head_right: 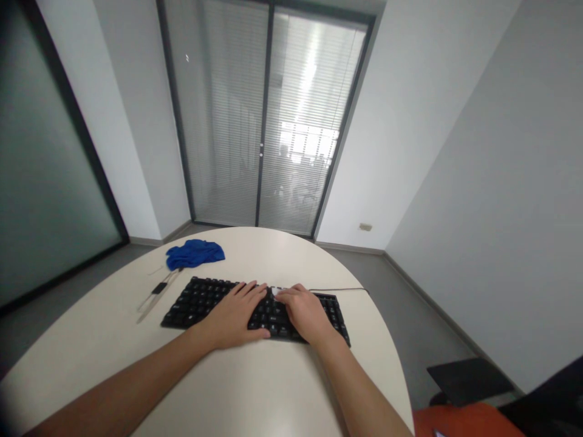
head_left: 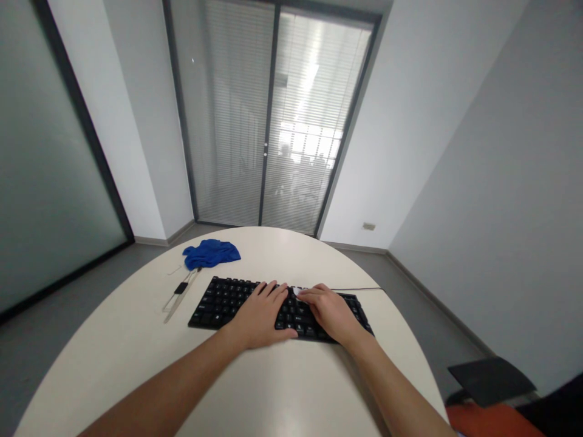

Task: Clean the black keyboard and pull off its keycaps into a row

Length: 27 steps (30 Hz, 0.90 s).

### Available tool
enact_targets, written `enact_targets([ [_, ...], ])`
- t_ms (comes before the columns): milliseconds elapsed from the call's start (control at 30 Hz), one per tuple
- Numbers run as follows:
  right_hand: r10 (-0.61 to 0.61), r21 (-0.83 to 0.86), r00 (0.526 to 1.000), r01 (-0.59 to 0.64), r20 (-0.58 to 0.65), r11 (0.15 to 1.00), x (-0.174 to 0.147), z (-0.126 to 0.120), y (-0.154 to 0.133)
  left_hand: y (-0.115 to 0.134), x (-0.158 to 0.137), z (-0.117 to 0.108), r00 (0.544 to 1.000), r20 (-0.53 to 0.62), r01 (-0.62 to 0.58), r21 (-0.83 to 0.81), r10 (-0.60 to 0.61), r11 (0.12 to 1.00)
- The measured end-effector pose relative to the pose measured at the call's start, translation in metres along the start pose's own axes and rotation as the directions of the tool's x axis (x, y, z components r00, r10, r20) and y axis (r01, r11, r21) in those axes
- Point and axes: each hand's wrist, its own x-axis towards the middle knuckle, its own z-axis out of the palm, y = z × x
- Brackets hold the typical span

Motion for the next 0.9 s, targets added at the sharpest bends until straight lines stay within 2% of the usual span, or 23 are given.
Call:
enact_targets([
  [200, 0.079, -0.079, 0.997, -0.078, 0.017, 0.994, -0.004, -0.008, 0.005, 0.000, 0.000, 0.000, 1.000, 0.006, 0.003, 0.005, -0.003, 1.000],
  [333, 0.048, -0.016, 0.998, -0.049, -0.050, 0.999, -0.004, -0.003, 0.004, 0.001, 0.000, 0.002, 1.000, -0.007, 0.011, 0.022, -0.011, 1.000],
  [500, -0.011, -0.009, 0.999, 0.011, 0.030, 1.000, -0.005, -0.003, 0.004, 0.002, 0.001, 0.002, 1.000, -0.009, 0.019, 0.032, -0.018, 0.999],
  [633, 0.034, -0.096, 0.997, -0.028, 0.065, 0.995, -0.007, -0.011, 0.002, 0.001, 0.001, 0.002, 1.000, -0.006, 0.021, 0.034, -0.021, 0.999],
  [733, 0.056, -0.128, 0.997, -0.049, 0.051, 0.991, -0.007, -0.012, 0.000, 0.001, 0.001, 0.003, 1.000, -0.014, 0.018, 0.029, -0.018, 0.999],
  [900, -0.026, -0.058, 1.000, 0.026, 0.004, 0.998, -0.005, -0.004, -0.003, 0.000, 0.002, 0.004, 1.000, -0.019, 0.019, 0.038, -0.018, 0.999],
])
